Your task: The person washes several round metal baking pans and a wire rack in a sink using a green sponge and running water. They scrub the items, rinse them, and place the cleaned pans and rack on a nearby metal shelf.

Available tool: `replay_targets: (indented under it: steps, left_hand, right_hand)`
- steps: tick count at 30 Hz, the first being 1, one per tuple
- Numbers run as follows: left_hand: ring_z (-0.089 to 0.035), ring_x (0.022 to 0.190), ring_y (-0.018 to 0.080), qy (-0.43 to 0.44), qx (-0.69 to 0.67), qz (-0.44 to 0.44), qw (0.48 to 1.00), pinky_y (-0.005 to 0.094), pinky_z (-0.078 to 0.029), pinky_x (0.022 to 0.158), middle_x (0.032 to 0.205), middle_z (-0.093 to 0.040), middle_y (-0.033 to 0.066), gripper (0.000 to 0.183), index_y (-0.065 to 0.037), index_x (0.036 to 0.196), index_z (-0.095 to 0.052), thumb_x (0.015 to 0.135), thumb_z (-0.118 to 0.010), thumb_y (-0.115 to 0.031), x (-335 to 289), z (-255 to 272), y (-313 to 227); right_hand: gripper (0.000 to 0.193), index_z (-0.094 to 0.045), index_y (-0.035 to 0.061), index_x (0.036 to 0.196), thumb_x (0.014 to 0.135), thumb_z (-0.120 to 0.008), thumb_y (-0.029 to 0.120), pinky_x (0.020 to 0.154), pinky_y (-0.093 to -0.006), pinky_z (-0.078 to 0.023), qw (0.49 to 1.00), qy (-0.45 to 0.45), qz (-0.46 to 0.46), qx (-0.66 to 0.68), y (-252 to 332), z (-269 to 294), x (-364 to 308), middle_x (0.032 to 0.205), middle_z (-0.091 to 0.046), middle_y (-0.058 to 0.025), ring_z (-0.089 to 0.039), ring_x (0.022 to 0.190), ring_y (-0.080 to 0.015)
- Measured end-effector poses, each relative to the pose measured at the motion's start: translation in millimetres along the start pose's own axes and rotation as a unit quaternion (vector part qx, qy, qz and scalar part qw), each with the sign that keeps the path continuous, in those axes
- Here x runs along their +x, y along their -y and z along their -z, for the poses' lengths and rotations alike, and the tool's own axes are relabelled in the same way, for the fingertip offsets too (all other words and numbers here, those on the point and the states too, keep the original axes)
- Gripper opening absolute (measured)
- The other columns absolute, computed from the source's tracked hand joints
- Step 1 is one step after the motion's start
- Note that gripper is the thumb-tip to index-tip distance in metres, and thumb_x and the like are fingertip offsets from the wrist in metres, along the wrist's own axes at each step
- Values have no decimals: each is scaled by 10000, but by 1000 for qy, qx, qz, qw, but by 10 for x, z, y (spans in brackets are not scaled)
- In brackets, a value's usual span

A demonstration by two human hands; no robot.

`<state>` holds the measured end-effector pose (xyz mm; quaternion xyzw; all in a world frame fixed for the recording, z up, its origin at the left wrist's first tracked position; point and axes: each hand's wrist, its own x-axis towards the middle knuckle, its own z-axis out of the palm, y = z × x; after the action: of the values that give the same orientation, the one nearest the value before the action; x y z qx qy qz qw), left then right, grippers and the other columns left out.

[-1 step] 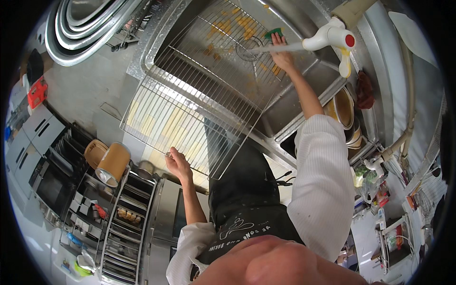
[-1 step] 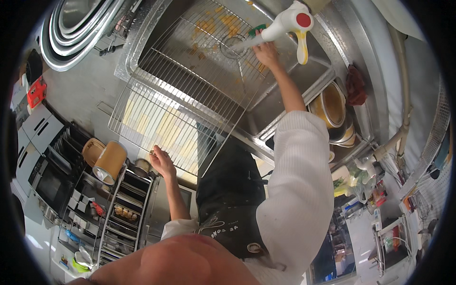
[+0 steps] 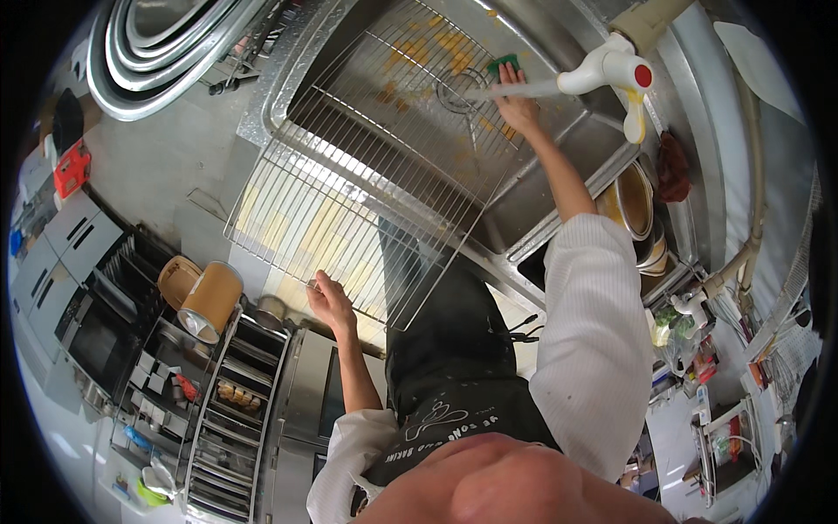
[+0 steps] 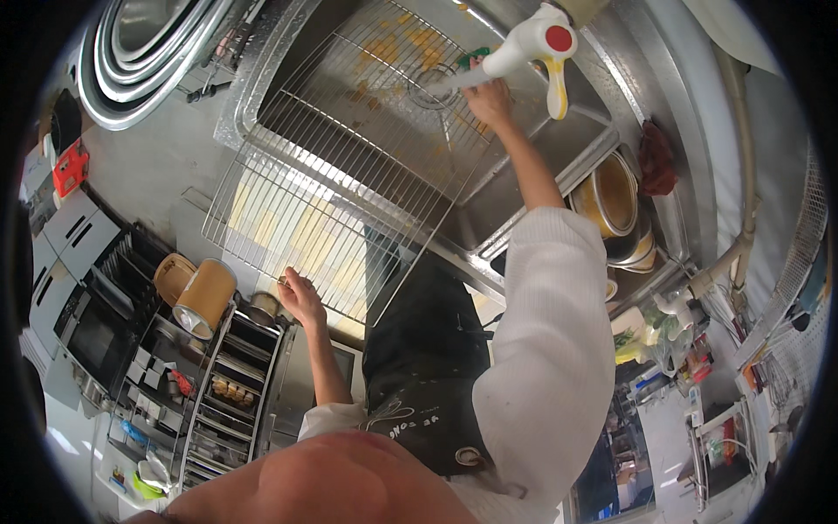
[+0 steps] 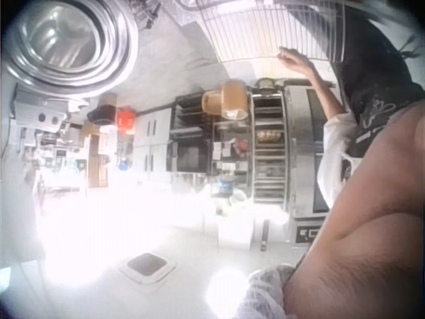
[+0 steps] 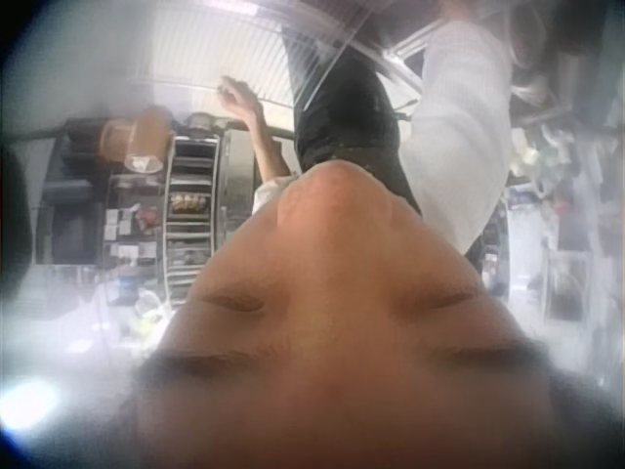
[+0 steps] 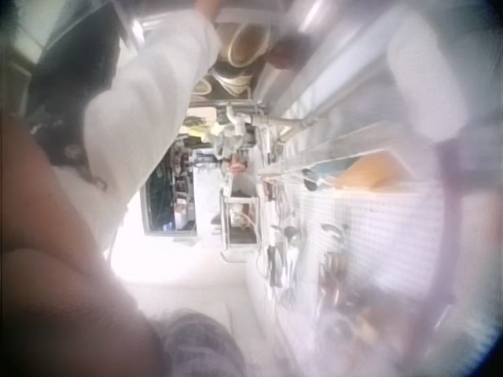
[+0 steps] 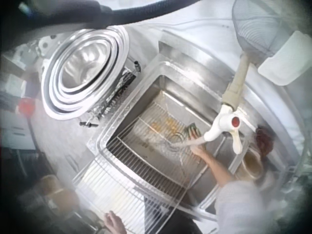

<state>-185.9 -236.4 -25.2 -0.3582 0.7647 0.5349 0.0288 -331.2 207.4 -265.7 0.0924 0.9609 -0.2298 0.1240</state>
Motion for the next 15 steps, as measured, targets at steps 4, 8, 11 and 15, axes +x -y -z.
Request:
replay_targets:
  steps: [4, 8, 11, 15]
  left_hand:
    - [-289, 466, 32, 0, -16, 24, 1000, 230, -205, 399, 559, -358, -44, 345, -108, 757, -395, 1016, -523, -295, -73, 14, -7]
    - [-306, 470, 33, 15, -18, 38, 999, 225, -226, 399, 564, -374, -42, 335, -117, 757, -411, 1014, -530, -297, -103, 123, -84]
    - [-321, 455, 33, 18, -19, 67, 997, 213, -223, 368, 569, -371, -49, 314, -125, 780, -434, 1005, -541, -316, -72, 458, 7]
    - [-316, 451, 27, 28, 8, 98, 995, 199, -234, 365, 585, -371, -50, 324, -129, 801, -420, 1006, -526, -356, 56, 859, 123]
  right_hand:
    - [618, -256, 149, 1529, 993, -437, 397, 1136, -524, -235, 996, 68, 48, -28, 876, 265, -623, 1602, -205, -76, -218, 1455, -335]
    - [563, -384, 248, 1483, 961, -523, 405, 1091, -495, -323, 969, 84, 221, 69, 1317, 471, -1194, 1556, -334, 24, -288, 1432, -272]
    - [607, -378, 257, 1487, 931, -569, 407, 1080, -463, -324, 932, 80, 351, 29, 1456, 613, -1045, 1578, -286, 41, -242, 1451, -250]
    - [638, -280, 185, 1524, 972, -477, 436, 1153, -515, -203, 934, 51, 353, -11, 1621, 422, -507, 1603, -206, -37, -147, 1479, -285]
